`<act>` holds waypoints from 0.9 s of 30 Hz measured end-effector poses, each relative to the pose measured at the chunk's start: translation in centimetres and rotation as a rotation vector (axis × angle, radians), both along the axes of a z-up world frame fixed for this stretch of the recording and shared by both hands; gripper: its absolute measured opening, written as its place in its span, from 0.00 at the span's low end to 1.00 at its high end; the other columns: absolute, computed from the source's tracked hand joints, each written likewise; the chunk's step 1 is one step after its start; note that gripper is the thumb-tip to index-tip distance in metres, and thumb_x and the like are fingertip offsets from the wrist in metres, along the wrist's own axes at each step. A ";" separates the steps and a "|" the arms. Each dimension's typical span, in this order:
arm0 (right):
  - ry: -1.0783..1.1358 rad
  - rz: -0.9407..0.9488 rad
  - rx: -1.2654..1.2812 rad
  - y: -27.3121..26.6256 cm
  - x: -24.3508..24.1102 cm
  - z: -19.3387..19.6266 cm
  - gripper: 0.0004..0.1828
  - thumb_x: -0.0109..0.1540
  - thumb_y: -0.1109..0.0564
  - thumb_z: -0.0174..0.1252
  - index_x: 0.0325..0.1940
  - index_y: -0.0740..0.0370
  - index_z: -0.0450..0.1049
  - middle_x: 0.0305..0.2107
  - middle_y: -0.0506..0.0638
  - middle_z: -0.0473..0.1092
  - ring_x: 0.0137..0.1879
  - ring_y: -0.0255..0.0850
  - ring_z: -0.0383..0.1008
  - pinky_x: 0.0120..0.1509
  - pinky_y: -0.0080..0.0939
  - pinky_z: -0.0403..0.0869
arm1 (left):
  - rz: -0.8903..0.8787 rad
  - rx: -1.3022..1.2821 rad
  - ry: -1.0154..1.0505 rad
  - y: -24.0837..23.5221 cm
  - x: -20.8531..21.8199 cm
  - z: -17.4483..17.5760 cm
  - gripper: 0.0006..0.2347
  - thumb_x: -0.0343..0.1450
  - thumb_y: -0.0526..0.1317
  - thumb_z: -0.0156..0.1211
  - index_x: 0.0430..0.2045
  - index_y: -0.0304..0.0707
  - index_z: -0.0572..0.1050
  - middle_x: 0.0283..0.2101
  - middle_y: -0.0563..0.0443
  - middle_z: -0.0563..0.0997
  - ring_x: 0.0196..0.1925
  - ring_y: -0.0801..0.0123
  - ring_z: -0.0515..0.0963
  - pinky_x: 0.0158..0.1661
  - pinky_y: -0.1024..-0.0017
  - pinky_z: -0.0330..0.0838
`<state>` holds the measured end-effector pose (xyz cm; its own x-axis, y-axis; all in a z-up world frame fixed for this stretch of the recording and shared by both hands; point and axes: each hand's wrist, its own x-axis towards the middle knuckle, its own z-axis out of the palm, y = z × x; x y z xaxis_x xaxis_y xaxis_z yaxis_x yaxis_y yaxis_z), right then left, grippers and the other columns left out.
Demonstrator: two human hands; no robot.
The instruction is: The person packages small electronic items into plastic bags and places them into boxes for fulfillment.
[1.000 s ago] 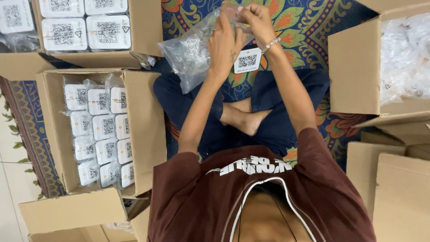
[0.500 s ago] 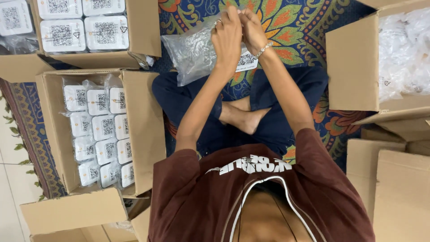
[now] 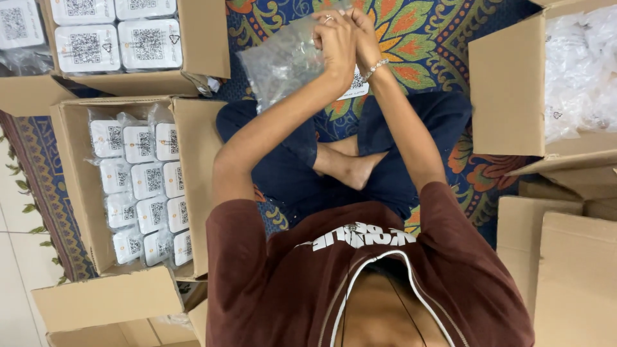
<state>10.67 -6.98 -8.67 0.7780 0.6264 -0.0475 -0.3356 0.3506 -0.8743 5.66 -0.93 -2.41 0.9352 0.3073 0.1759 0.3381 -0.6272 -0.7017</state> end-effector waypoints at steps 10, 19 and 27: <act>-0.793 -0.381 -0.544 -3.8 -3.4 -1.7 0.11 0.69 0.54 0.54 0.54 0.59 0.69 0.46 0.51 0.73 0.53 0.45 0.76 0.56 0.47 0.71 | -0.101 -0.492 -0.034 5.0 2.2 -8.0 0.10 0.66 0.38 0.61 0.38 0.37 0.82 0.46 0.37 0.81 0.47 0.55 0.83 0.29 0.63 0.76; -1.444 0.038 -1.038 -8.9 -7.1 -2.6 0.26 0.59 0.42 0.68 0.53 0.60 0.75 0.45 0.55 0.72 0.55 0.53 0.69 0.58 0.54 0.66 | -0.171 -0.728 -0.031 6.3 1.8 -9.1 0.19 0.66 0.34 0.65 0.51 0.30 0.73 0.51 0.36 0.80 0.39 0.57 0.87 0.30 0.63 0.79; -0.370 -0.546 -0.593 -18.0 -6.3 -8.5 0.15 0.72 0.48 0.60 0.49 0.64 0.74 0.39 0.53 0.74 0.44 0.38 0.73 0.48 0.41 0.73 | -0.199 -0.938 -0.004 4.8 -0.1 -3.6 0.37 0.55 0.37 0.70 0.57 0.13 0.62 0.65 0.14 0.61 0.39 0.48 0.85 0.27 0.61 0.78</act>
